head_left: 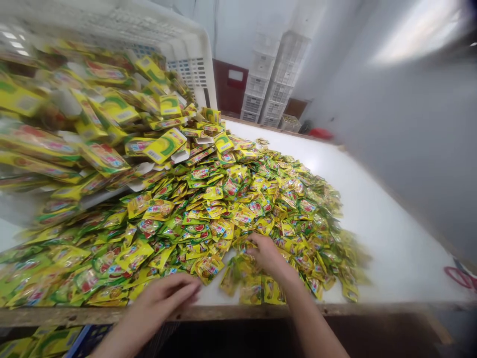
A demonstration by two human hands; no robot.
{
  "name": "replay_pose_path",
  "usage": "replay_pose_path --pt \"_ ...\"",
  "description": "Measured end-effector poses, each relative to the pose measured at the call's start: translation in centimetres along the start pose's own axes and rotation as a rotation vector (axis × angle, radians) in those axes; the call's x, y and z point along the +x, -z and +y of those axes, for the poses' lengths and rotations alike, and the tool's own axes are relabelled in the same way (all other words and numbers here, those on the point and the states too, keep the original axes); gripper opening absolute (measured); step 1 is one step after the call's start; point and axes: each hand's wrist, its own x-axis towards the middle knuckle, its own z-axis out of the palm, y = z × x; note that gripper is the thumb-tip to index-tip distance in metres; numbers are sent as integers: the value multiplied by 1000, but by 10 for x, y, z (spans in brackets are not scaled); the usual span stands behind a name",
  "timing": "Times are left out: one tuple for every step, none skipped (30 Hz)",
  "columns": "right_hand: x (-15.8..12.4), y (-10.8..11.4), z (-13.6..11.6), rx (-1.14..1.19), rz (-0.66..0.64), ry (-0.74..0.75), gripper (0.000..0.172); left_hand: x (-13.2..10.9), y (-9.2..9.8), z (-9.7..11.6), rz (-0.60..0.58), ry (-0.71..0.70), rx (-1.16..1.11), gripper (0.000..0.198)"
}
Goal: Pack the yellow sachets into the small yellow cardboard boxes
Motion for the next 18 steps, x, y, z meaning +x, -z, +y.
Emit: replay_pose_path --pt "-2 2 0 10 -10 21 27 23 -21 3 -35 -37 -11 29" --pt "-5 4 0 24 -15 43 27 45 -43 6 3 -46 6 31" --pt "-8 6 0 39 -13 64 27 66 -63 8 54 -47 31 30" --pt "-12 7 -1 56 -7 82 29 83 -81 10 86 -68 48 24" --pt "-15 9 -2 72 2 95 31 96 -96 10 130 -83 68 19" --pt "-17 10 -2 88 12 105 32 105 -106 10 163 -101 81 17" --pt "-19 11 -3 104 19 113 32 110 -112 9 186 -119 87 17" --pt "-20 13 -4 121 21 121 32 112 -114 8 200 -132 86 17" --pt "-21 14 -4 141 23 122 31 111 -114 7 199 -143 77 16" --pt "-20 15 -5 161 27 117 31 108 -112 7 186 -154 62 16" --pt "-20 16 -6 179 32 108 30 105 -109 8 164 -165 41 16" --pt "-18 17 -8 192 43 93 30 101 -107 9 139 -175 16 17" --pt "-17 18 -10 200 61 77 29 97 -104 11 115 -184 -14 19" --pt "-16 18 -13 206 82 63 27 94 -102 13 94 -191 -45 21" --pt "-16 17 -16 212 100 58 26 92 -101 14 82 -197 -77 20" --pt "-15 16 -19 221 113 61 24 90 -100 15 81 -201 -106 18" --pt "-16 14 -23 231 132 62 22 88 -100 15 91 -203 -130 17" --pt "-16 10 -26 238 163 59 22 87 -100 15 114 -206 -148 17"
